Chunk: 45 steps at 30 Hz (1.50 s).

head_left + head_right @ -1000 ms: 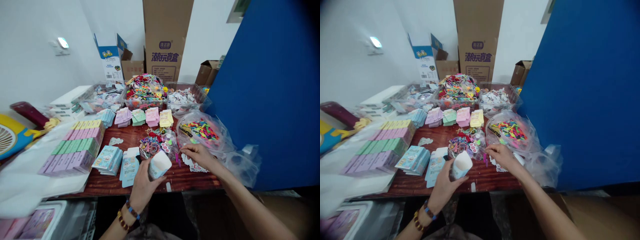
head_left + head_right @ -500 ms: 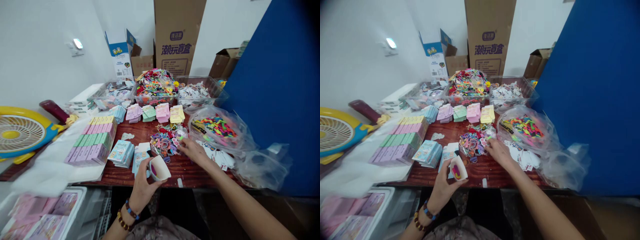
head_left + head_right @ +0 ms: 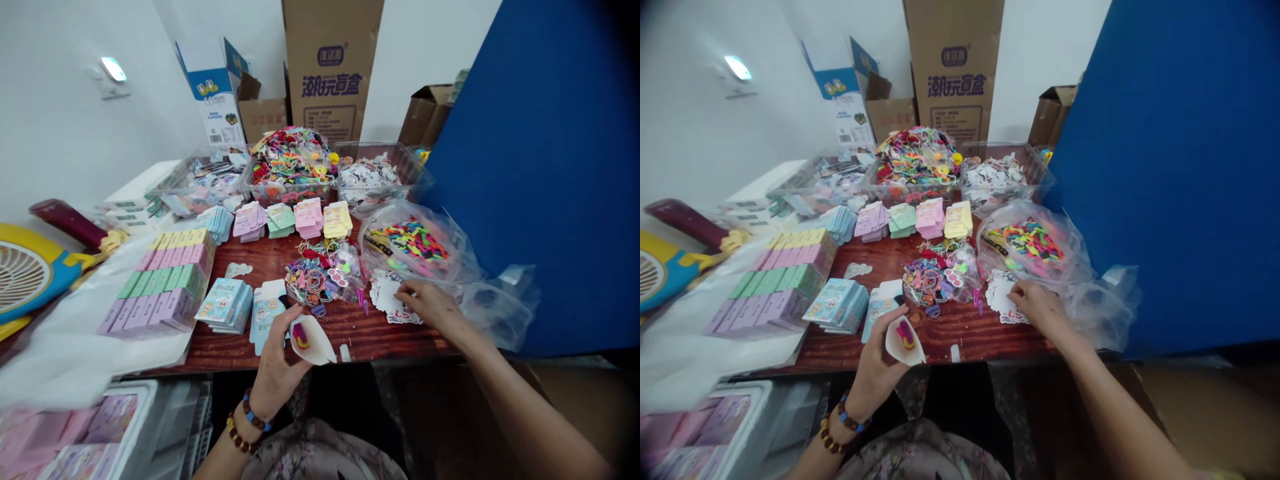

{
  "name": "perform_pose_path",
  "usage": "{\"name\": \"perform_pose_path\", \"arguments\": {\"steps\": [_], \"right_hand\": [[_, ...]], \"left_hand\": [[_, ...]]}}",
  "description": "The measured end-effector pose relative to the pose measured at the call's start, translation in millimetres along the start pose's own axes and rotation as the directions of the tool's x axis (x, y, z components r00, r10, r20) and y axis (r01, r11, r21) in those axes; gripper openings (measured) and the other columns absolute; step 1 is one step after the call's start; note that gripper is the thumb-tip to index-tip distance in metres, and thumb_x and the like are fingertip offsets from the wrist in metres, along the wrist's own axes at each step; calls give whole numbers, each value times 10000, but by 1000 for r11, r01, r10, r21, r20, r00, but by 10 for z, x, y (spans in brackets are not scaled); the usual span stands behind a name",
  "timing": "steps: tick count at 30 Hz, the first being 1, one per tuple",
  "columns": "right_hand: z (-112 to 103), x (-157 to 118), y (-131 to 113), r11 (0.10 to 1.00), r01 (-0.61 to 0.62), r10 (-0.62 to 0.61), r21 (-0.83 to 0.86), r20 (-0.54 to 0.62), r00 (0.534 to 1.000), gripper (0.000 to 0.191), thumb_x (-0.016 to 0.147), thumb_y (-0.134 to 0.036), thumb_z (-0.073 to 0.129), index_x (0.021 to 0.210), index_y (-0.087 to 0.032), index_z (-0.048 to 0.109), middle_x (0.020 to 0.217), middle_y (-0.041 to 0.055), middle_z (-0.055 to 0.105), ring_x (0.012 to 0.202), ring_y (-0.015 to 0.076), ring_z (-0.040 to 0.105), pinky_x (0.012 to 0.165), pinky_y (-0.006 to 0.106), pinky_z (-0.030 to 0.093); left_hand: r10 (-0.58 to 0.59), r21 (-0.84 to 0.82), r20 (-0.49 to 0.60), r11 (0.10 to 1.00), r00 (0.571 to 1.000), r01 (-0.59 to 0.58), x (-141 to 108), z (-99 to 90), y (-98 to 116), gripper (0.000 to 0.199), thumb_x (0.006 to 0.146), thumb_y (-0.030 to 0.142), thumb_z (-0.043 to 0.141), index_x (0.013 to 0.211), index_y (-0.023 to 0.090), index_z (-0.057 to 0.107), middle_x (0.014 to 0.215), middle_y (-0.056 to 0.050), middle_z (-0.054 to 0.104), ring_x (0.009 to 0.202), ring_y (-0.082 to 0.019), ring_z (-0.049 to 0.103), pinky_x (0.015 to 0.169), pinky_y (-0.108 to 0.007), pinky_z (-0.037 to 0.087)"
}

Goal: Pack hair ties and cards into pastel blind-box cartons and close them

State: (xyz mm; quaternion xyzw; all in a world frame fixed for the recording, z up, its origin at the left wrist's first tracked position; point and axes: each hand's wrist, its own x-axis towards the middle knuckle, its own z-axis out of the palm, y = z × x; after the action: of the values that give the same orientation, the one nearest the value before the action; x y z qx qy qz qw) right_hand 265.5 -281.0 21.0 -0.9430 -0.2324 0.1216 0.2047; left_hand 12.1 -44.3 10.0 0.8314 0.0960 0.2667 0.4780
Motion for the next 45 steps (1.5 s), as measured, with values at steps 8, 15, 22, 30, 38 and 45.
{"name": "perform_pose_path", "arguments": {"steps": [8, 15, 22, 30, 38, 45], "right_hand": [[244, 154, -843, 990, 143, -143, 7, -10, 990, 294, 936, -495, 523, 887, -236, 650, 880, 44, 731, 842, 242, 674, 654, 294, 386], [447, 333, -1083, 993, 36, -28, -115, 72, 997, 325, 868, -535, 613, 928, -217, 636, 929, 94, 721, 906, 282, 666, 670, 313, 387], [600, 462, -830, 885, 39, -88, 465, 84, 993, 211, 824, -385, 612, 742, -208, 533, 563, -35, 575, 519, 143, 562, 547, 249, 400], [202, -56, -1032, 712, 220, -284, 667, -13, 959, 286, 850, -472, 605, 726, -214, 615, 580, -18, 577, 552, 156, 541, 573, 282, 428], [84, -313, -1498, 678, 504, -604, 535, 16, 797, 192, 858, -235, 584, 672, -190, 601, 941, 42, 627, 862, 172, 596, 760, 300, 423], [149, -318, -1556, 686, 562, -649, 463, 40, 759, 166, 836, -129, 585, 679, -182, 574, 945, 41, 629, 882, 166, 575, 785, 292, 422]], "left_hand": [[-41, -101, -59, 994, 997, 34, 38, 13, 63, 778, 680, 163, 853, 1347, 310, 480, 1404, -50, 551, 1320, -244, 524, 1135, -415, 425], [-13, -49, -63, 999, 998, 10, 94, -30, 112, 759, 683, 174, 851, 1342, 292, 493, 1378, -64, 562, 1292, -258, 543, 1130, -440, 424], [34, 113, -38, 993, 999, -29, 128, -98, 23, 696, 752, 194, 769, 1366, 247, 446, 1359, -109, 558, 1293, -292, 532, 1130, -509, 410], [-19, 314, -36, 949, 999, 30, 41, -163, -116, 786, 792, 278, 781, 1439, 234, 338, 1388, -152, 522, 1330, -324, 500, 1118, -551, 422], [-70, 381, -29, 921, 997, 75, -65, -274, -171, 738, 795, 301, 784, 1398, 251, 362, 1338, -130, 543, 1279, -307, 538, 1084, -554, 459], [-50, 336, -40, 940, 998, 60, -56, -305, -232, 696, 791, 342, 784, 1372, 249, 412, 1315, -126, 562, 1261, -320, 551, 1074, -545, 462]]}}
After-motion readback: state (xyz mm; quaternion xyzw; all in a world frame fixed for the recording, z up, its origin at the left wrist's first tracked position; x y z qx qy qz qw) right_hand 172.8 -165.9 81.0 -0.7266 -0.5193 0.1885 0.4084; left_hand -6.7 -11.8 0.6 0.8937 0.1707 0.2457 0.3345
